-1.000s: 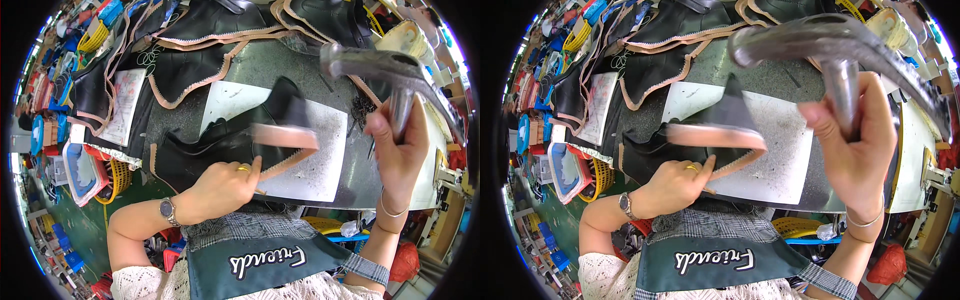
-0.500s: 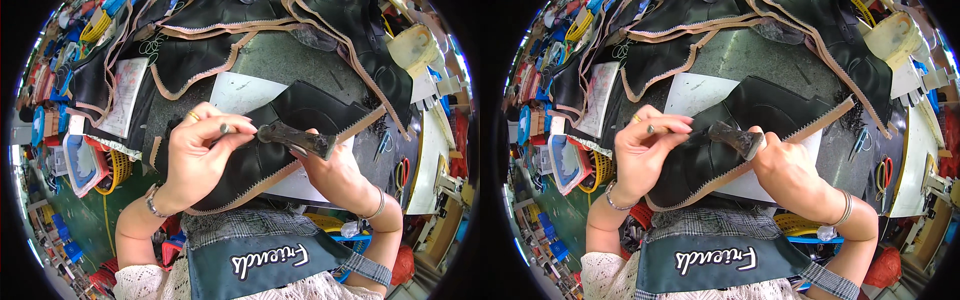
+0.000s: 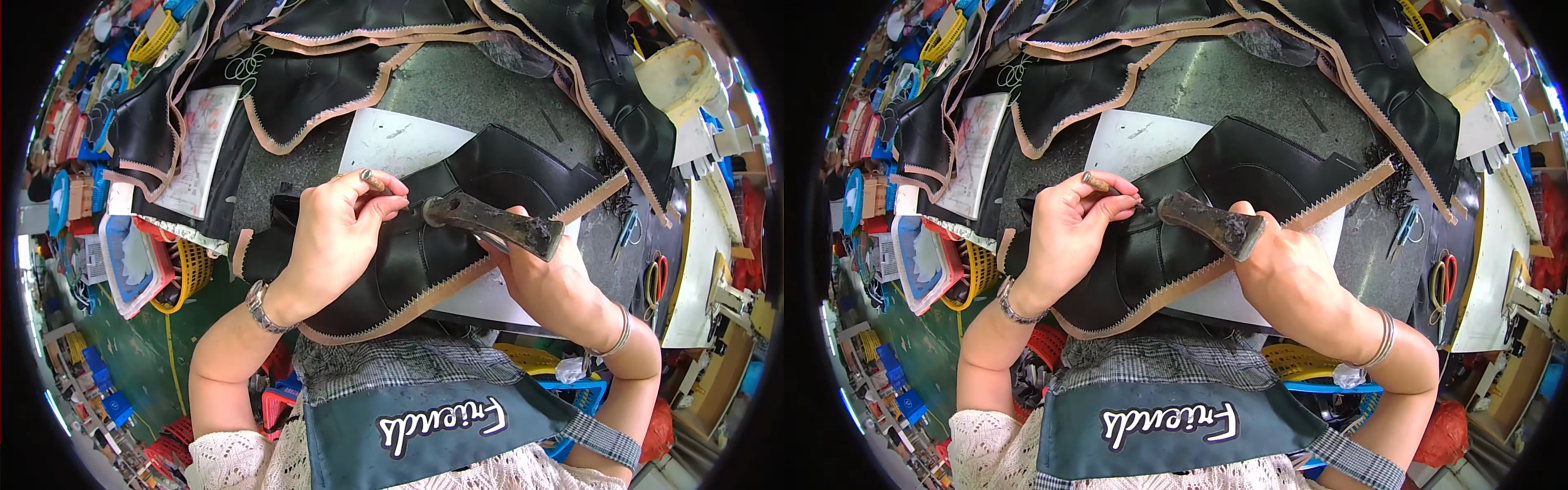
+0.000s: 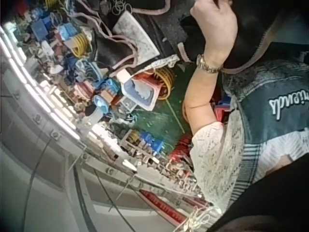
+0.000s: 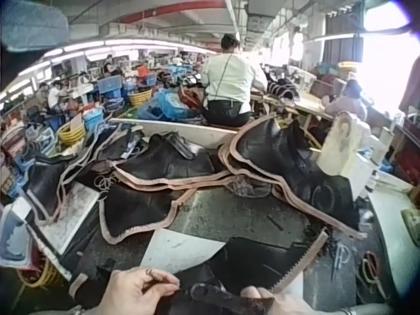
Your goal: The person is punching holes and setting rivets into leather shoe uppers using a hammer and a punch tool, and removing masking tape from the leather.
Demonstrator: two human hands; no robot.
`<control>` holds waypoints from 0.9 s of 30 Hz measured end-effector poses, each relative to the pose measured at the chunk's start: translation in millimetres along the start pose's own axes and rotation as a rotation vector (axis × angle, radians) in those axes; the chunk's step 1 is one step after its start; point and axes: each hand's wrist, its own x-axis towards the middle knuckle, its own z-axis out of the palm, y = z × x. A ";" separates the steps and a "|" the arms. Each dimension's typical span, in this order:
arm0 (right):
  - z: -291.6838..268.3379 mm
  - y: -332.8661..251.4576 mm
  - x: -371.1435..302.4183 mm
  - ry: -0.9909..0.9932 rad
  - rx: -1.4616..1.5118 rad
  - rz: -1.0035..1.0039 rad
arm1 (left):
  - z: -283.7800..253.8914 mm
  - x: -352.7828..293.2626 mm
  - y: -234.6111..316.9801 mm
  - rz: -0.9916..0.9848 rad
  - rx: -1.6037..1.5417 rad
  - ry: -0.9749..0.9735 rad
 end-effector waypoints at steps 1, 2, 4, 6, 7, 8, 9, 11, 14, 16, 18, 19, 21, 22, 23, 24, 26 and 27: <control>-1.9 -0.5 0.8 -0.005 0.047 0.028 | -0.4 0.3 0.6 0.001 0.000 0.001; -3.8 -0.5 1.5 -0.010 0.093 0.056 | -1.1 0.9 1.6 -0.010 0.006 -0.014; -6.4 2.2 4.4 0.028 0.149 0.012 | -1.8 2.9 3.6 -0.017 0.010 -0.030; -13.6 5.6 7.8 0.065 0.204 -0.034 | -2.3 4.4 6.3 0.111 0.191 -0.089; -22.3 7.0 9.7 0.006 0.295 0.016 | -1.7 4.2 8.6 0.113 0.189 -0.088; -30.5 9.0 11.2 -0.052 0.386 0.067 | 0.5 3.7 11.5 0.260 0.330 -0.089; -35.1 12.0 14.8 0.063 0.434 0.013 | 1.9 2.3 13.1 0.403 0.476 -0.083; -70.8 3.3 20.0 0.137 0.414 0.128 | 4.1 -2.1 13.6 0.395 0.459 -0.068; -85.3 -4.9 21.5 0.596 0.771 -0.006 | -0.5 -9.6 9.3 0.345 0.470 -0.079; -92.7 5.3 14.8 0.225 0.058 -0.187 | 4.2 -6.4 14.7 0.349 0.471 -0.122; -89.7 -3.1 21.1 -0.065 0.090 0.095 | 4.1 -4.7 16.4 0.408 0.577 -0.115; -85.5 4.2 17.5 -0.055 0.065 0.055 | -0.7 1.3 9.8 0.430 0.495 -0.093; -80.2 5.5 13.0 -0.004 0.221 0.072 | -3.8 6.4 8.8 0.133 0.211 -0.096; -76.3 4.5 10.5 0.044 0.377 0.091 | -4.6 7.0 8.4 -0.163 -0.074 -0.099; -69.3 2.9 9.3 0.150 0.431 0.110 | -3.6 8.3 11.4 -0.145 -0.064 -0.116; -68.4 3.1 10.4 0.147 0.434 0.107 | -3.5 9.8 12.1 -0.149 -0.063 -0.112; -70.5 4.8 11.6 0.156 0.441 0.176 | -2.7 11.8 12.4 -0.161 0.010 -0.103; -79.2 5.4 12.4 0.083 0.401 0.182 | -1.7 11.6 11.4 -0.163 0.008 -0.104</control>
